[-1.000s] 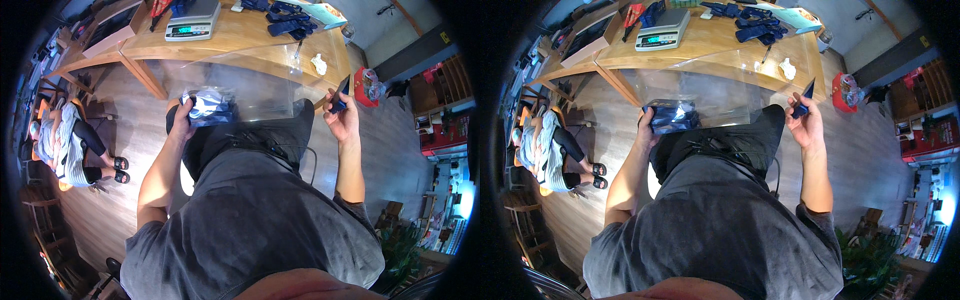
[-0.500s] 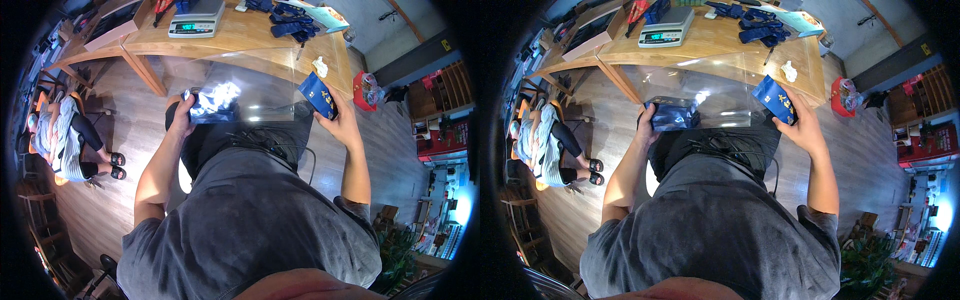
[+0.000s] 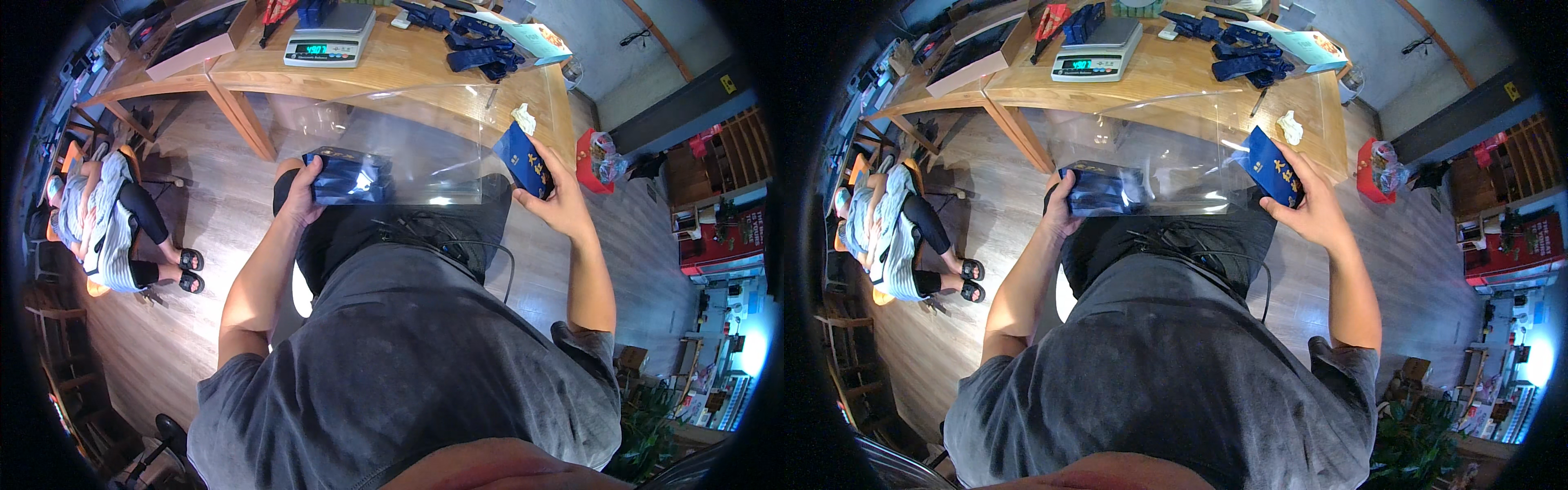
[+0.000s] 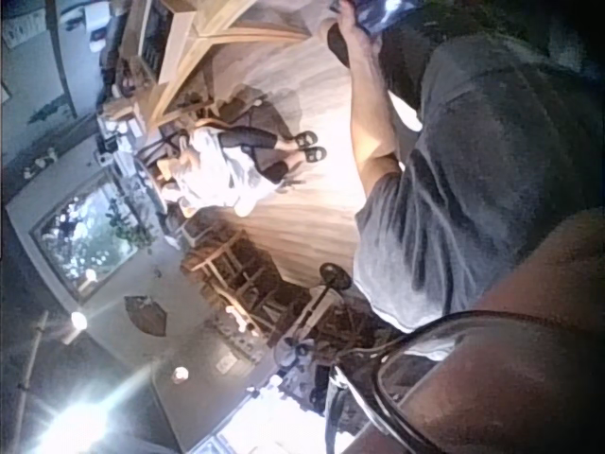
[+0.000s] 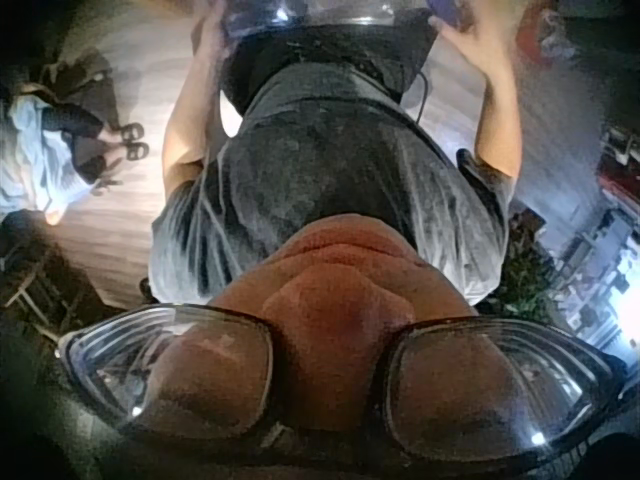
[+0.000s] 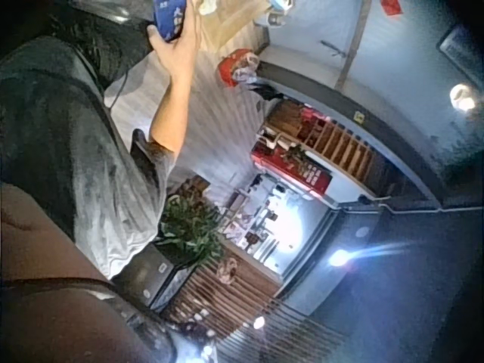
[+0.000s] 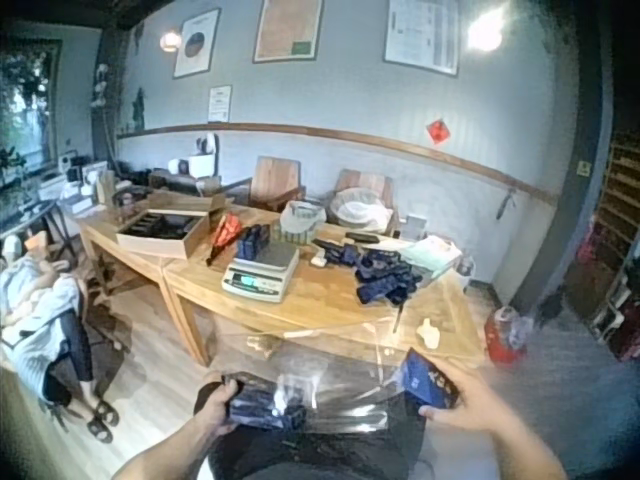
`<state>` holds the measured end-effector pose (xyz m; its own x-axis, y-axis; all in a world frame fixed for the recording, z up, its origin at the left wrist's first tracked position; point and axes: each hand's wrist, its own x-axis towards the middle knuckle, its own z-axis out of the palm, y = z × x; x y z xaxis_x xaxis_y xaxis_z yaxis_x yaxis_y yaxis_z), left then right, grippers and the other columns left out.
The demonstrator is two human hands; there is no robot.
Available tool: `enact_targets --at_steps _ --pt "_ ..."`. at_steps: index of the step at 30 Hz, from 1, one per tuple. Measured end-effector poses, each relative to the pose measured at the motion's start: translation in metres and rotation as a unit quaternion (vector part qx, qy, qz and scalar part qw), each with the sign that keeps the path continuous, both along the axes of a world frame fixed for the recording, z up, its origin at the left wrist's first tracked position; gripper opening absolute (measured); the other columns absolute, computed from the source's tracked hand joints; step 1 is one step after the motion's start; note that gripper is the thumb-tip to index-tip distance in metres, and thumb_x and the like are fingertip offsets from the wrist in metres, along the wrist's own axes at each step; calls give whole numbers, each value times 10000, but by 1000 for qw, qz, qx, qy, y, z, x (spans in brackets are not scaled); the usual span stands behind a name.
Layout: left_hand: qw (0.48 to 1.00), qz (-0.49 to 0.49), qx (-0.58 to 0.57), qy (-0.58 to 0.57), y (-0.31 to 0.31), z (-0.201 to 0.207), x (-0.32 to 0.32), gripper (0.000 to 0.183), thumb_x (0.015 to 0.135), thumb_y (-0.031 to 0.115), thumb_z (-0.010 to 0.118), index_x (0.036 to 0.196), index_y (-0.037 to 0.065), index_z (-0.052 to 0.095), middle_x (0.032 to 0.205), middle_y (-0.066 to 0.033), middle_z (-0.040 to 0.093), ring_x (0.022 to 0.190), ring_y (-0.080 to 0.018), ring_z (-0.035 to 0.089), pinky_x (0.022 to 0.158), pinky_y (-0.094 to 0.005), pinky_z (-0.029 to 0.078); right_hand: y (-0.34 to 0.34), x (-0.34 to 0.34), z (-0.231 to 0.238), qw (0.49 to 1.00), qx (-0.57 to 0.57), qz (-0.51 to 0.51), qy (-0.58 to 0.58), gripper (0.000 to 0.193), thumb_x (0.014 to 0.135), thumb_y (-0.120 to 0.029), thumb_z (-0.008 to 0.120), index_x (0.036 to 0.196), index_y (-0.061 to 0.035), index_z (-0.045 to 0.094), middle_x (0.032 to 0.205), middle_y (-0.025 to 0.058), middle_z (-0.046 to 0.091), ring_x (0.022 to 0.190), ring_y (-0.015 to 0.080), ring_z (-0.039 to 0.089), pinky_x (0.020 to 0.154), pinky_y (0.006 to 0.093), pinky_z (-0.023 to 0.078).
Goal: The person packs blue rectangular items into a large clear plastic bag, weighing some items on a digital scale and organizing them into a stack inside the bag.
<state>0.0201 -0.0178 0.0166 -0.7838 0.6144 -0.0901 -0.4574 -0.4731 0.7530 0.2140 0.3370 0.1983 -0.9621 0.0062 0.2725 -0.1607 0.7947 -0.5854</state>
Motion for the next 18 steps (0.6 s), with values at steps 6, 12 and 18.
enact_targets --at_steps 6,12,18 --pt "1000 19 4 -12 3 2 3 652 884 523 644 1219 -31 569 1152 -173 660 1063 -283 647 960 -430 503 -20 3 -14 960 -261 -60 -81 773 766 -55 759 1443 28 392 1280 64 546 1146 135 511 1006 283 392" --pt "1000 1 6 -16 0 -1 0 653 881 522 648 1226 -25 560 1153 -173 661 1081 -283 642 969 -429 496 -21 10 -9 987 -147 -35 -47 775 743 -43 761 1436 3 416 1286 87 556 1151 160 528 1006 281 394" --pt "994 -71 -11 -87 -3 -18 -5 657 863 518 672 1227 -18 561 1141 -167 670 1073 -291 647 981 -432 489 -23 8 40 988 121 55 -78 741 625 -24 734 1344 -76 562 1143 136 572 1072 291 563 942 347 449"
